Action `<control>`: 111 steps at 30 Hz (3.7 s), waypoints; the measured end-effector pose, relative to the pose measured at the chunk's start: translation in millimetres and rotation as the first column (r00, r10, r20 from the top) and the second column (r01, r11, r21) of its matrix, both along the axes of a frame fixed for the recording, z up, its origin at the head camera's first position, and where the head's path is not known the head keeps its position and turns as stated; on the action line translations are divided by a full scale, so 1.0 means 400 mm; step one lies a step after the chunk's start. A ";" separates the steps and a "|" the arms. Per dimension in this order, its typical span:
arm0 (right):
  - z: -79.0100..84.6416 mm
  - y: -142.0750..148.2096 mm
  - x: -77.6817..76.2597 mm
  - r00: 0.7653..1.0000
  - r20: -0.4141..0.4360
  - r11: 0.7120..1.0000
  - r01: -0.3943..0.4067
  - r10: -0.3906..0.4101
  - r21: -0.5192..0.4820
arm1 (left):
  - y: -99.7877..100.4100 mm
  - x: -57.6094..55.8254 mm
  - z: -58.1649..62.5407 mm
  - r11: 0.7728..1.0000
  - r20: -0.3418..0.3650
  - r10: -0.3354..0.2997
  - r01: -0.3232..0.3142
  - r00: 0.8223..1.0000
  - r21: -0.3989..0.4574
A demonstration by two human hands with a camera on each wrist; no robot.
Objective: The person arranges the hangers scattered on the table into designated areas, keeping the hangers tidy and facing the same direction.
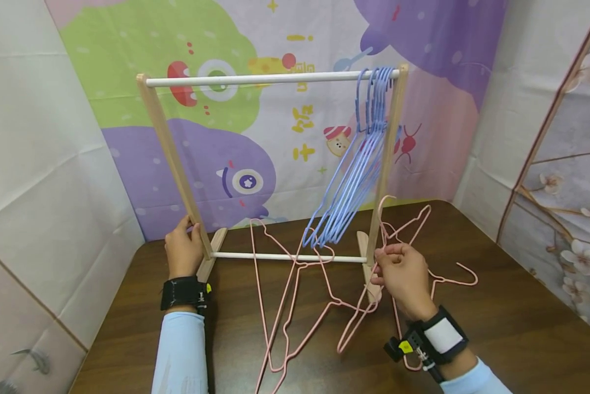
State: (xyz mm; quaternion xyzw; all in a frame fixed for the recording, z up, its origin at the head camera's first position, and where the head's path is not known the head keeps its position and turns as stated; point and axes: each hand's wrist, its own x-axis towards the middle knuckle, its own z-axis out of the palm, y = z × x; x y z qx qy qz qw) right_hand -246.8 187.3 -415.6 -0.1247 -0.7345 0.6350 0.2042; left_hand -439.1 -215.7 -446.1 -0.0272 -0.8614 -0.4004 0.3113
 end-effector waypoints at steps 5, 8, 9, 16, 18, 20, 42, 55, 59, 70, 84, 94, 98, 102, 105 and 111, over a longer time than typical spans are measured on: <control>-0.021 -0.033 0.003 0.999 -0.004 0.998 -0.036 0.036 -0.045 | -0.003 -0.002 0.001 1.000 -0.001 0.001 -0.001 1.000 0.003; -0.031 -0.053 0.004 0.998 -0.002 0.996 -0.055 0.055 -0.063 | -0.004 -0.002 0.001 1.000 -0.004 0.001 0.000 1.000 0.005; -0.032 -0.059 0.004 0.998 -0.001 0.995 -0.064 0.064 -0.078 | -0.004 -0.001 0.001 1.000 -0.003 -0.001 0.001 1.000 0.007; -0.039 -0.099 0.002 0.994 0.013 0.974 -0.107 0.112 -0.198 | -0.004 -0.003 0.000 1.000 0.010 -0.006 0.006 1.000 0.006; -0.041 -0.111 -0.001 0.993 0.014 0.970 -0.113 0.119 -0.216 | -0.005 -0.005 -0.001 1.000 0.001 -0.004 0.004 1.000 0.001; -0.043 -0.122 -0.004 0.992 0.014 0.966 -0.121 0.127 -0.231 | -0.005 -0.007 -0.003 1.000 -0.008 -0.003 0.003 1.000 -0.004; -0.008 -0.297 0.011 0.964 -0.083 0.880 -0.264 0.252 -0.395 | 0.002 -0.001 0.004 1.000 0.010 0.003 -0.003 1.000 0.001; 0.029 -0.362 0.008 0.948 -0.122 0.851 -0.318 0.295 -0.418 | -0.001 -0.006 0.002 1.000 -0.018 0.005 -0.005 1.000 -0.001; 0.033 -0.374 0.004 0.942 -0.138 0.850 -0.336 0.306 -0.406 | 0.000 -0.005 0.003 1.000 -0.010 0.002 -0.002 1.000 0.002; 0.003 -0.376 -0.007 0.968 -0.117 0.875 -0.251 0.222 -0.413 | 0.003 -0.001 0.007 1.000 -0.007 0.000 0.000 1.000 -0.005; -0.036 -0.386 -0.025 0.979 -0.078 0.892 -0.204 0.189 -0.404 | 0.004 -0.005 0.002 1.000 -0.022 -0.001 0.001 1.000 -0.006; -0.031 -0.412 -0.036 0.971 -0.083 0.898 -0.237 0.222 -0.371 | 0.007 -0.007 0.003 1.000 0.009 -0.012 0.012 1.000 0.005; -0.007 -0.422 -0.034 0.962 -0.099 0.896 -0.275 0.256 -0.350 | 0.005 -0.009 0.003 1.000 -0.003 -0.008 0.008 1.000 0.002; 0.022 -0.435 -0.030 0.955 -0.107 0.901 -0.296 0.276 -0.317 | 0.003 -0.010 0.004 1.000 -0.016 -0.005 0.004 1.000 -0.004; 0.048 -0.448 -0.025 0.947 -0.114 0.904 -0.319 0.299 -0.284 | 0.002 -0.011 0.004 1.000 -0.022 -0.001 0.001 1.000 -0.007; 0.095 -0.467 -0.006 0.917 -0.118 0.887 -0.399 0.382 -0.232 | 0.002 -0.004 0.001 1.000 0.001 -0.012 0.012 1.000 0.007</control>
